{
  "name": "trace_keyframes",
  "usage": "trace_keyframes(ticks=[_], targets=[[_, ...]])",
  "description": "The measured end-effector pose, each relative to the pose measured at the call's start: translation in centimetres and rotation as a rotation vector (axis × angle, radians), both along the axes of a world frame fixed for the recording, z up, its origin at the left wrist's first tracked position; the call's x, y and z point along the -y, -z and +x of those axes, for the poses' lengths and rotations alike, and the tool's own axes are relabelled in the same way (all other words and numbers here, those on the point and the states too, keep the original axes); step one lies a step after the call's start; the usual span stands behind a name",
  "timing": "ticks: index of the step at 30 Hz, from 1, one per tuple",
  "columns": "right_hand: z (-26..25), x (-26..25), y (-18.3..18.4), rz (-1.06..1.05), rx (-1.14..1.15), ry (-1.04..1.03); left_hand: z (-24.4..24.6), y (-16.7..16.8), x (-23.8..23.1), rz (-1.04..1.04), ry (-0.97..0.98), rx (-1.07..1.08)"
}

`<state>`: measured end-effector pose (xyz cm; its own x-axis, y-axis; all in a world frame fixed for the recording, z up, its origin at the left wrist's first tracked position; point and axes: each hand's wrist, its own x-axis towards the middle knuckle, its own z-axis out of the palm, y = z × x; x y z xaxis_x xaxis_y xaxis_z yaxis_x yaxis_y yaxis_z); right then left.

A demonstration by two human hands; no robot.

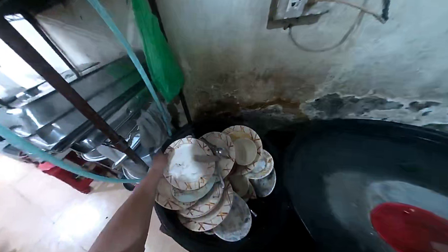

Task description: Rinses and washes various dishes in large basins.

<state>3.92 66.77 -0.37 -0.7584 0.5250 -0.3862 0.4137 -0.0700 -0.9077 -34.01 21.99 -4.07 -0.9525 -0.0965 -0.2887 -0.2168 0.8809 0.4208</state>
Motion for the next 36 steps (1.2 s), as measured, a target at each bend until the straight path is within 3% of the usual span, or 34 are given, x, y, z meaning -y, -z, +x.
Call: trace_keyframes(ticks=[2, 5, 7, 10, 15, 18, 20, 22, 27, 31, 36], targets=[[-3.1, 1.7, -0.8, 0.012, 0.032, 0.070, 0.3, -0.1, 1.0, 0.125, -0.067, 0.013], [-5.7, 0.2, 3.3, -0.095, -0.033, 0.020, 0.9, 0.1, 1.8, 0.479, -0.207, 0.064], [-8.2, 2.5, 3.0, -0.084, -0.008, 0.024, 1.7, -0.3, 1.7, 0.700, -0.272, 0.175], [-11.2, 5.6, 2.4, -0.065, 0.026, -0.026, 2.9, -1.2, 1.1, 0.728, -0.243, 0.162], [-14.5, 8.4, 2.2, -0.111, 0.051, -0.108, 7.2, -6.2, 1.2, 0.426, 0.017, -0.494], [-16.0, 9.4, 2.3, -0.122, 0.079, -0.113, 8.1, -7.0, 3.1, 0.426, 0.074, -0.749], [-16.9, 10.0, 2.4, -0.134, 0.080, -0.115, 8.2, -6.4, 3.2, 0.590, -0.056, -0.617], [-18.0, 10.6, 2.5, -0.152, 0.085, -0.109, 8.3, -4.1, 2.4, 0.766, -0.175, -0.342], [-21.9, 12.4, 3.0, -0.098, 0.049, -0.180, 8.0, 3.2, -1.3, 0.739, -0.229, 0.114], [-26.5, 14.8, 2.8, 0.129, 0.017, -0.306, 7.2, 4.8, -4.2, 0.793, -0.092, 0.169], [-30.8, 17.0, 2.3, 0.406, -0.112, -0.361, 6.1, 5.7, -6.6, 0.529, 0.138, 0.077]])
